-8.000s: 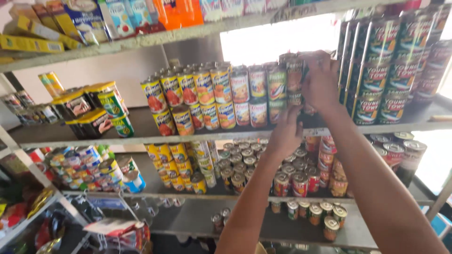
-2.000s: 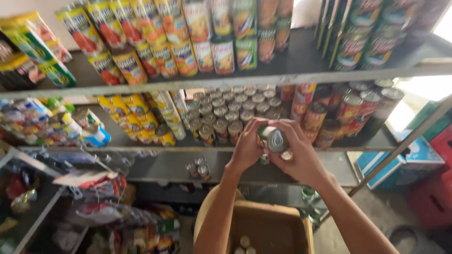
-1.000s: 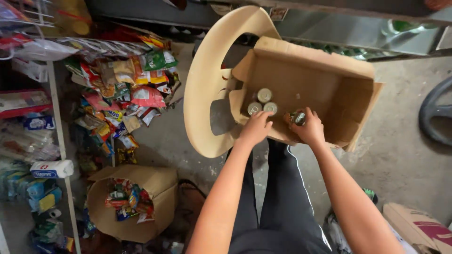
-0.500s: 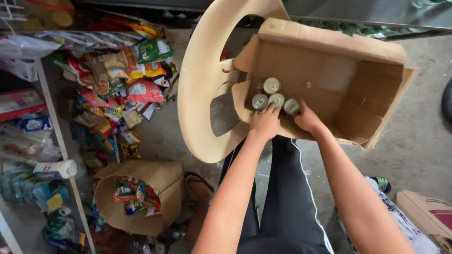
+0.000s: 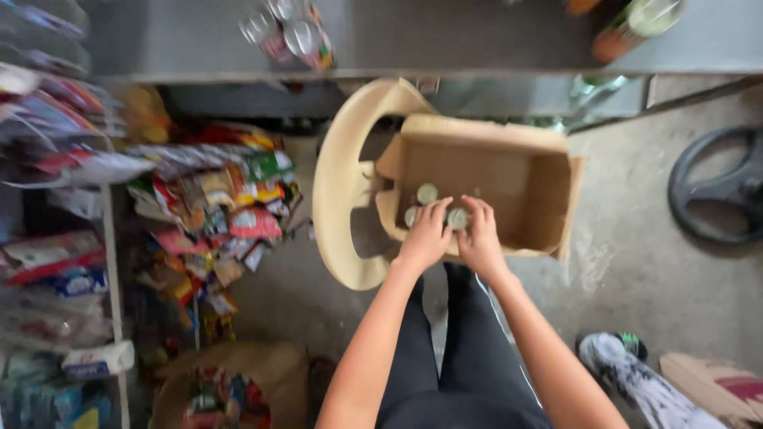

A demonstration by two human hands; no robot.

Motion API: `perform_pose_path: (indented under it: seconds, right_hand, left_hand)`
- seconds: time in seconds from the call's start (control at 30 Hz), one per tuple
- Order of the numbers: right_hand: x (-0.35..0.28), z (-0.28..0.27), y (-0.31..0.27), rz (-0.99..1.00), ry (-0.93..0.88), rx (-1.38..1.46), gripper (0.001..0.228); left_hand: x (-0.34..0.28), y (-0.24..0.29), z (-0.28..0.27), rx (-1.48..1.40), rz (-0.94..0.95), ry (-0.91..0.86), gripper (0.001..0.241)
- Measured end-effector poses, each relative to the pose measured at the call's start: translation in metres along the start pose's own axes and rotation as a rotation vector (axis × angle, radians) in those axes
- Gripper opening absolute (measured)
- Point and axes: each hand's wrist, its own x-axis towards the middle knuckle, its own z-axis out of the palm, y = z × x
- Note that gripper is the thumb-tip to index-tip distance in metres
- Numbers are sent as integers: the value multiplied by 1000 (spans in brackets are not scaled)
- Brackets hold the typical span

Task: The person is taking various canned goods from the shelves and placing them into a cardboard box.

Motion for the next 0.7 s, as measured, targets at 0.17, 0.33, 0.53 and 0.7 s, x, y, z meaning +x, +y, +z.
perform_pose_path:
  seconds: [0.17, 0.33, 0.53, 0.7]
  right_hand:
    - [16, -61, -101, -23, -16, 174, 64]
    - [37, -129, -189, -117, 12, 250, 62]
    - [66, -208, -277, -380, 169, 211, 70]
    - [91, -284, -362, -674, 352, 177, 63]
  left_hand:
    - [7, 86, -73, 13, 152, 108, 55]
    - [25, 170, -138, 43, 335, 210, 55]
    - [45, 290, -222, 26, 546, 287, 55]
    - [49, 408, -301, 129, 792, 498, 59]
